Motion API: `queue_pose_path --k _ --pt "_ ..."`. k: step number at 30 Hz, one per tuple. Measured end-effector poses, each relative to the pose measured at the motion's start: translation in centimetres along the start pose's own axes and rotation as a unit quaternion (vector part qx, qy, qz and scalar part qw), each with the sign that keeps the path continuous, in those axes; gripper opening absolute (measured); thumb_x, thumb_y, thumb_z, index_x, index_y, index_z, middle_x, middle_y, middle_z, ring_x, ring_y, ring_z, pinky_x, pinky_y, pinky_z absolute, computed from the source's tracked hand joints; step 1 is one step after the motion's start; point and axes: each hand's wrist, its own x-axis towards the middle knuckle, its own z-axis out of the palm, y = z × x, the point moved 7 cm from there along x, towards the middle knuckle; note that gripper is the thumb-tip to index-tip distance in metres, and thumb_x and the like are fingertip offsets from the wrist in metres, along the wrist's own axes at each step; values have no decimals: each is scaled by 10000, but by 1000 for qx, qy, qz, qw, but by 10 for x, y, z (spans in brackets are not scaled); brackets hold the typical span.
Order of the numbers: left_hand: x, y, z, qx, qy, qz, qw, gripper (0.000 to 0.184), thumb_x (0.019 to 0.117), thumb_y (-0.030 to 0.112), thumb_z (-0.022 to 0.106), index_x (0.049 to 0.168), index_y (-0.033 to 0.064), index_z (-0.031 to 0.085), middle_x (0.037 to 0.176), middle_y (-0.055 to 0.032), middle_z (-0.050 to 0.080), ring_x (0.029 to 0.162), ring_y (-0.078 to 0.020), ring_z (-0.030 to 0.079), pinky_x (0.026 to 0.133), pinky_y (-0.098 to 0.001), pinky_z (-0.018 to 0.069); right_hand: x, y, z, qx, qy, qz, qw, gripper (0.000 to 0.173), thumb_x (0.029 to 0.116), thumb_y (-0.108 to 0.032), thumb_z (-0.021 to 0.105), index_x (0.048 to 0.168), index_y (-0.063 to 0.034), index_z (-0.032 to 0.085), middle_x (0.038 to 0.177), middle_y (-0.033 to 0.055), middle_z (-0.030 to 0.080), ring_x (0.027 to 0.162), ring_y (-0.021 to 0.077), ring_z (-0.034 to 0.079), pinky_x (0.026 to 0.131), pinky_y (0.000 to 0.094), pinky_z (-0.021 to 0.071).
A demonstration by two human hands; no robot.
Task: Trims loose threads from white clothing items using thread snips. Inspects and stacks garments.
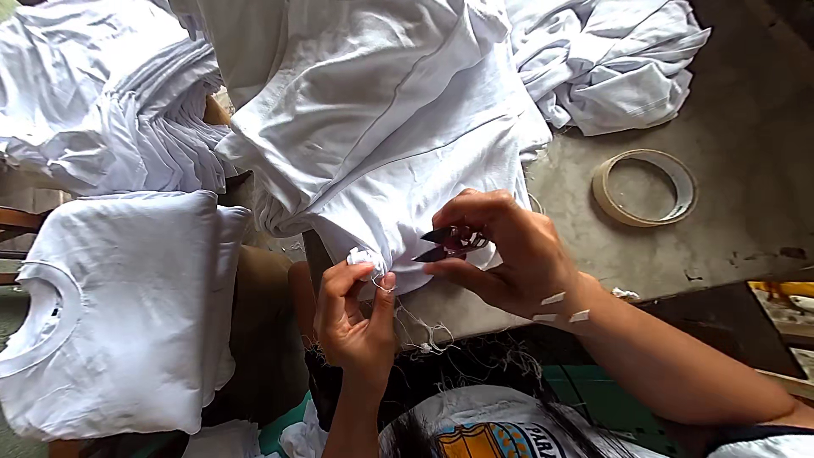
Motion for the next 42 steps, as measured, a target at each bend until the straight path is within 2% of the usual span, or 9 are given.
queue_pose_path --k 8,16,20,22,25,29,32,35,42 --pt "4 11 -6 1 -37 25 999 65 952 208 713 925 151 726 1083 109 696 997 35 658 853 -140 565 -3 -3 15 -158 -62 -107 980 211 1008 -212 557 897 -74 673 728 46 609 661 177 573 594 307 390" --pt "1 11 -7 -41 -58 -20 997 102 991 269 657 944 198 714 1095 111 697 1010 1 673 877 -197 584 3 -6 25 -143 -54 -124 980 174 980 -100 549 875 -74 685 683 50 610 587 179 561 535 314 364" --pt "-4 3 -12 -171 -66 -122 975 289 1034 428 527 1016 213 719 1111 63 701 1049 -94 691 906 -295 598 -4 4 2 -126 17 -20 992 294 971 -331 647 1002 -38 637 806 67 605 651 121 539 570 252 381" --pt "-7 0 -14 -173 -38 -167 970 215 1021 351 590 1078 160 671 1120 8 707 1003 -135 725 839 -326 636 -15 13 -2 -146 12 29 989 481 909 -486 694 1087 -48 599 916 74 576 655 96 502 526 215 369" --pt "-3 2 -16 39 -46 -114 992 323 993 237 621 1225 42 509 1157 33 583 1016 -30 654 818 -216 607 -31 24 3 -185 -15 54 981 347 833 -285 705 1084 -48 687 968 156 602 580 187 548 440 293 386" --pt "12 5 -11 288 -90 -13 953 441 972 359 624 1102 -55 698 1145 -123 599 1088 -86 552 918 -189 451 -40 20 1 -186 17 32 982 168 863 -82 590 943 -72 737 840 122 609 558 162 511 454 280 350" --pt "16 2 -4 228 -102 -21 968 215 948 184 623 855 11 708 907 5 660 909 8 600 827 -140 492 -42 14 -6 -164 52 16 985 110 893 -75 599 916 -58 705 820 104 571 585 121 469 492 228 339" --pt "13 -2 0 65 -100 -105 987 174 1011 58 515 873 97 614 739 130 642 667 62 624 624 -122 542 -49 14 -17 -164 76 6 984 66 926 -100 603 921 -54 650 854 107 541 611 109 436 517 206 328" --pt "0 -11 -1 -58 -123 -198 971 163 978 -32 507 1024 39 646 861 52 733 726 -23 698 638 -182 589 -63 32 -12 -215 16 58 975 144 868 -93 587 917 -27 705 770 116 610 565 190 539 462 307 369"
